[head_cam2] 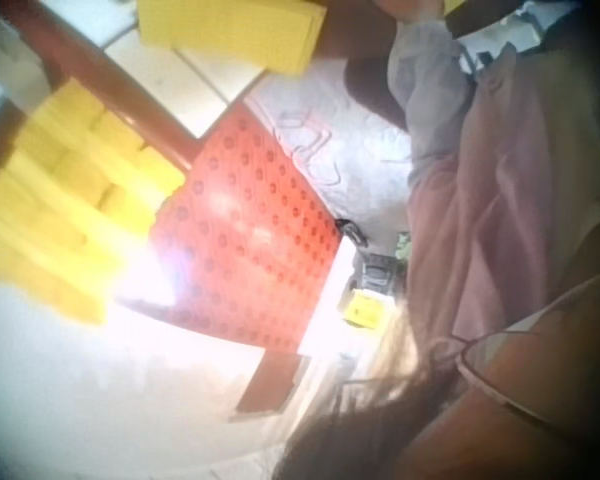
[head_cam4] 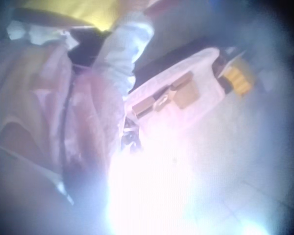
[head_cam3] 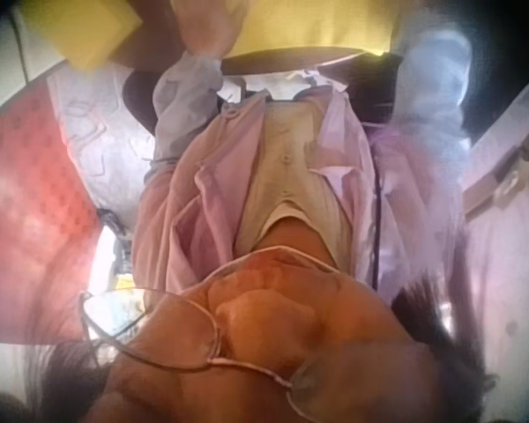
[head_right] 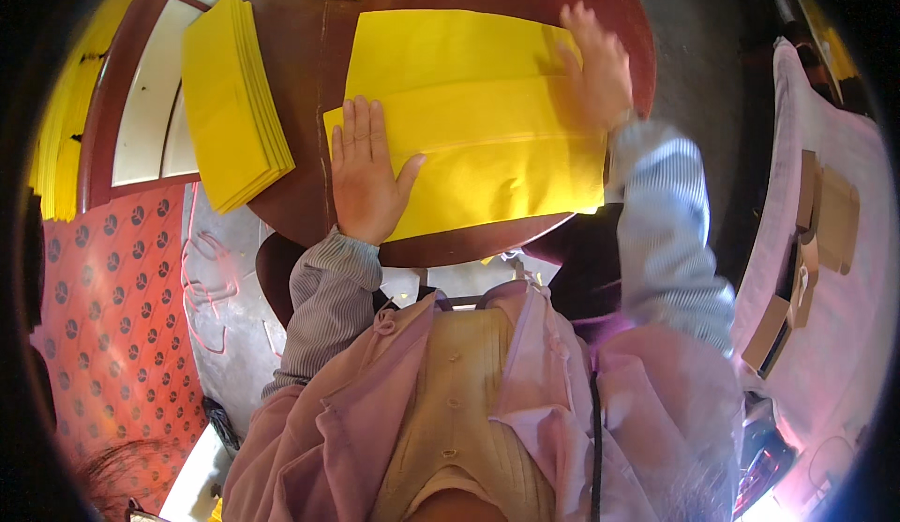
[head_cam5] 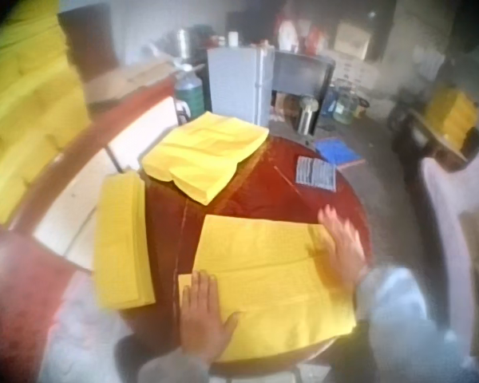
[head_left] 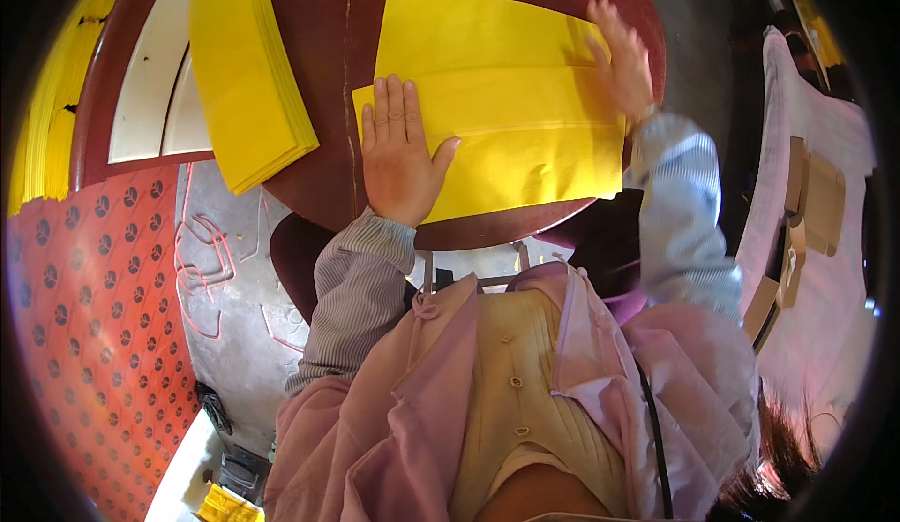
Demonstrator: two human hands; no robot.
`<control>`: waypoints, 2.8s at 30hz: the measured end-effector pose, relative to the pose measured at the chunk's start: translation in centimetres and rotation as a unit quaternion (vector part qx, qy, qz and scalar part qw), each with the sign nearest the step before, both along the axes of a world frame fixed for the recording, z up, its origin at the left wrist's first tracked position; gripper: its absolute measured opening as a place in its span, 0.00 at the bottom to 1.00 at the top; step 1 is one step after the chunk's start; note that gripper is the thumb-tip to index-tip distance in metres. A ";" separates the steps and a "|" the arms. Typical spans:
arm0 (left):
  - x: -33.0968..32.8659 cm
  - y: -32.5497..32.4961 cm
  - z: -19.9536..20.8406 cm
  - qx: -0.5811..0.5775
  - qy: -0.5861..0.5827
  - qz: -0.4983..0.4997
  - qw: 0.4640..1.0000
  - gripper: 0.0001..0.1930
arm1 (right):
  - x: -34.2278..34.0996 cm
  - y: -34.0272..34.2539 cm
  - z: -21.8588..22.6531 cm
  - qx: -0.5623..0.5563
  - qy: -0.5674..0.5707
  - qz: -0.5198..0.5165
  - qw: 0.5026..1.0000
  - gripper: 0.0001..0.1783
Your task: The person folds multiple yellow paper sheets in half, aligns edges, and stacks them on a table. They then tie a bundle of folded papers with a white string and place it with other completed bundles.
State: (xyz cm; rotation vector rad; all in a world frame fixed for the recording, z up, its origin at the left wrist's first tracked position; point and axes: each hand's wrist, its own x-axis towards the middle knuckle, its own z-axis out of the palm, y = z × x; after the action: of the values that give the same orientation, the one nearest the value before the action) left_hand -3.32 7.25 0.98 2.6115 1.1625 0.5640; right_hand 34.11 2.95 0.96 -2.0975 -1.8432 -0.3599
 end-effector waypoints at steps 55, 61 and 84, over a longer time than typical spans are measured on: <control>4.9 -2.2 2.4 -0.144 -0.078 -0.242 0.956 0.24 | -3.3 -15.6 5.5 -0.179 0.719 0.063 0.669 0.37; 5.0 -2.6 2.2 -0.093 -0.047 -0.251 0.962 0.25 | -3.2 -14.5 4.0 0.042 0.052 0.123 0.990 0.19; -7.9 0.3 3.6 -0.209 -0.044 -0.241 0.947 0.16 | -0.5 -13.5 3.5 -0.183 0.224 0.227 0.930 0.21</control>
State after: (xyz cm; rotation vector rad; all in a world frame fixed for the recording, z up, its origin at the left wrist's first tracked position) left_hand -11.18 7.55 4.61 2.3402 0.5064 0.2866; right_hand 33.65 -10.58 4.45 -1.6731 -2.1200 0.5700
